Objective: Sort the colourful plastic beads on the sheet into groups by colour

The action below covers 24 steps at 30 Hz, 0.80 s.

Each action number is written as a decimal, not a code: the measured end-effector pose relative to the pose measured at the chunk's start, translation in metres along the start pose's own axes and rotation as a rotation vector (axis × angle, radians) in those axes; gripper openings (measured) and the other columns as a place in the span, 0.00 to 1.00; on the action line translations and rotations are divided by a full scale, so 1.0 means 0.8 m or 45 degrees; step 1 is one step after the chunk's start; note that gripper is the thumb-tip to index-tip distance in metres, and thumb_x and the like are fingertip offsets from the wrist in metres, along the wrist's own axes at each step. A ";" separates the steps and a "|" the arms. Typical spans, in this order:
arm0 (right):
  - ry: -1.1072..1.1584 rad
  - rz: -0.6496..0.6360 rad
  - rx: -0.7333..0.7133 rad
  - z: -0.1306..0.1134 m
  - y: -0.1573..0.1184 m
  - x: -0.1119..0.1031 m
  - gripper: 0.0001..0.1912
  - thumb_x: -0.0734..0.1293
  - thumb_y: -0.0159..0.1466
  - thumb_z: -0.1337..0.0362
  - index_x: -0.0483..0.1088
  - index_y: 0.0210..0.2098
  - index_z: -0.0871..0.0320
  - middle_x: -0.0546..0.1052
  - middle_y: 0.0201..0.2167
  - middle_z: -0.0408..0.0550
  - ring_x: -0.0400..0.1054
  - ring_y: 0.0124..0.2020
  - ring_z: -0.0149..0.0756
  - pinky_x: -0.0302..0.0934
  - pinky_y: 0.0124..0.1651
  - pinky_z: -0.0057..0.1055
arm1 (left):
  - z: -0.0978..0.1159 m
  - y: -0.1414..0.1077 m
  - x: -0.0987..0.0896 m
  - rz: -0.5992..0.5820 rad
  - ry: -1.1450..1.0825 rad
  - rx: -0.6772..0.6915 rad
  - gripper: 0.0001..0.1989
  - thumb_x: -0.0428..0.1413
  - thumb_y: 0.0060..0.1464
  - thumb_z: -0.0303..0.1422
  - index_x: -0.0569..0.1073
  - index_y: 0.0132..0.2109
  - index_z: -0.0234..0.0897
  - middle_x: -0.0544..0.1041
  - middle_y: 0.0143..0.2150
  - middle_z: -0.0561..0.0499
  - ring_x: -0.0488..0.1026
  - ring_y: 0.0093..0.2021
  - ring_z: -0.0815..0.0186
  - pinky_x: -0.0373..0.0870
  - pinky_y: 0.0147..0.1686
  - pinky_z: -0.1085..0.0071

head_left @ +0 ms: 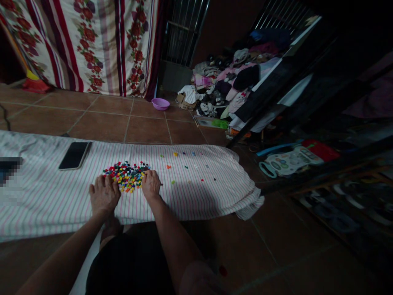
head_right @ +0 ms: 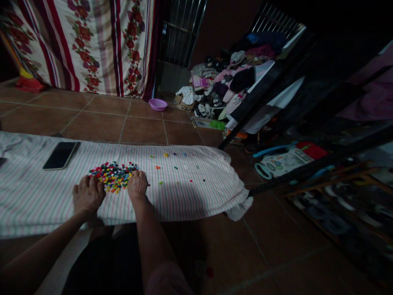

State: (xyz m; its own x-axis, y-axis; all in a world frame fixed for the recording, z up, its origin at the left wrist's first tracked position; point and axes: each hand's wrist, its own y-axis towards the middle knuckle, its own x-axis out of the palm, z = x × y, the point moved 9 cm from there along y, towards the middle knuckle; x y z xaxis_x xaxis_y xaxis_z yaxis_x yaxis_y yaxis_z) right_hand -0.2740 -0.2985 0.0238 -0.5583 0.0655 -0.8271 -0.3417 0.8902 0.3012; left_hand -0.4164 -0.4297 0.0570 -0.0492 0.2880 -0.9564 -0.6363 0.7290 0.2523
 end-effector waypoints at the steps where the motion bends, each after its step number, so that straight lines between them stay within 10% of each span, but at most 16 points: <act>1: 0.004 -0.003 0.001 0.001 0.000 0.001 0.07 0.62 0.64 0.71 0.70 0.40 0.58 0.73 0.39 0.50 0.66 0.43 0.38 0.59 0.48 0.32 | 0.000 0.000 0.000 0.003 -0.002 0.004 0.27 0.34 0.61 0.39 0.64 0.57 0.25 0.67 0.57 0.32 0.65 0.56 0.49 0.58 0.55 0.52; 24: 0.210 0.097 -0.009 0.016 -0.005 -0.007 0.15 0.59 0.66 0.71 0.70 0.50 0.57 0.74 0.42 0.50 0.67 0.46 0.35 0.61 0.49 0.30 | -0.005 0.001 0.009 0.040 -0.028 -0.012 0.26 0.35 0.62 0.38 0.64 0.59 0.27 0.66 0.59 0.33 0.63 0.58 0.51 0.55 0.58 0.52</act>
State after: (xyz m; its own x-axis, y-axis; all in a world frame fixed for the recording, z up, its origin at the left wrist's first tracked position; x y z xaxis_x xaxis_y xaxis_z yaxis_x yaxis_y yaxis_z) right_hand -0.2600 -0.2966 0.0216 -0.6988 0.0571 -0.7131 -0.2989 0.8824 0.3635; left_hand -0.4199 -0.4297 0.0499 -0.0522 0.3243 -0.9445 -0.6419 0.7136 0.2805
